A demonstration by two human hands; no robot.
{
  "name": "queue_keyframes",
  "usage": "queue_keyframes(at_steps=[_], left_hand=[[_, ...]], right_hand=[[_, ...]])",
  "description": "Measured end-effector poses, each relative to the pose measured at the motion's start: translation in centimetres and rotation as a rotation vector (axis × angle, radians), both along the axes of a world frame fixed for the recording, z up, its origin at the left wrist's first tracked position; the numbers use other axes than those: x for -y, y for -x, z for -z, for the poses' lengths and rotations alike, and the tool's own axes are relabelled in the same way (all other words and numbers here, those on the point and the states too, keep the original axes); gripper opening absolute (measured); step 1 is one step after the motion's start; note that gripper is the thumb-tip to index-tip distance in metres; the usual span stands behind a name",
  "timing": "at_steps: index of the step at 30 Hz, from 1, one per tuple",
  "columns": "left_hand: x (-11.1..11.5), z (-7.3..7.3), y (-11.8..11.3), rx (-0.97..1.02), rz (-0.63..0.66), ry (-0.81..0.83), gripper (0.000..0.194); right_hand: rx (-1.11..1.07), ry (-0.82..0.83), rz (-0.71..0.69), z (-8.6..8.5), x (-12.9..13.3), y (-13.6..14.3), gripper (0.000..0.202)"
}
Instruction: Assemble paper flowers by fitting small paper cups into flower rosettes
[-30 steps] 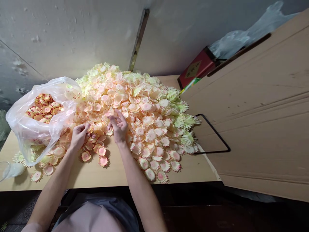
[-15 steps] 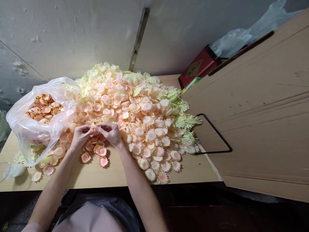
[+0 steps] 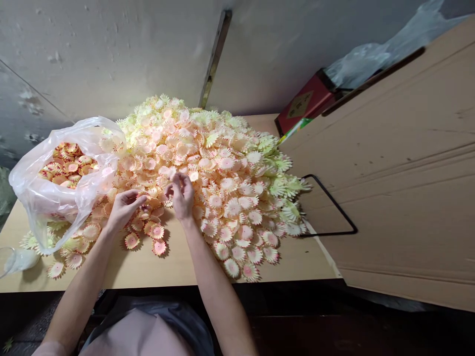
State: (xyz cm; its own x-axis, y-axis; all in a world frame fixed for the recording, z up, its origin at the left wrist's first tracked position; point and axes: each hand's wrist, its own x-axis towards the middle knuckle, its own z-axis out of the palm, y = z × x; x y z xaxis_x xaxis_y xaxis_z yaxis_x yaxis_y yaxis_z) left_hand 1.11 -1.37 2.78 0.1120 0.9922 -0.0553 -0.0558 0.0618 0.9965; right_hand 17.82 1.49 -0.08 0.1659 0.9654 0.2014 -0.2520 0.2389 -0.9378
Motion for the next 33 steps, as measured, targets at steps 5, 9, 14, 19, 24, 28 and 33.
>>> queue_keyframes(at_steps=[5, 9, 14, 19, 24, 28, 33], left_hand=[[-0.2, 0.0, 0.0, -0.002, -0.083, -0.035, 0.040], [-0.2, 0.2, 0.0, -0.013, -0.117, 0.006, 0.043], [-0.1, 0.1, 0.1, -0.154, -0.184, -0.035, 0.056], [-0.2, -0.1, 0.2, -0.264, -0.142, -0.134, 0.057], [-0.2, 0.0, 0.2, -0.212, -0.091, -0.120, 0.047], [-0.1, 0.2, 0.1, -0.116, -0.074, -0.080, 0.037], [0.0, -0.3, 0.0, -0.028, -0.089, -0.051, 0.044]], right_hand=[[0.107, -0.080, 0.210, -0.6, 0.0, -0.2, 0.043], [0.093, -0.071, 0.060, -1.1, 0.8, 0.3, 0.035], [0.167, -0.099, -0.188, -0.9, 1.6, 0.9, 0.039], [0.267, -0.144, -0.303, -1.0, 1.9, 1.1, 0.028], [0.329, -0.233, -0.255, -0.8, 1.4, 0.5, 0.012], [0.322, -0.228, -0.210, -0.6, 1.2, 0.3, 0.012], [0.271, -0.235, -0.222, -0.3, 1.2, 0.5, 0.017]])
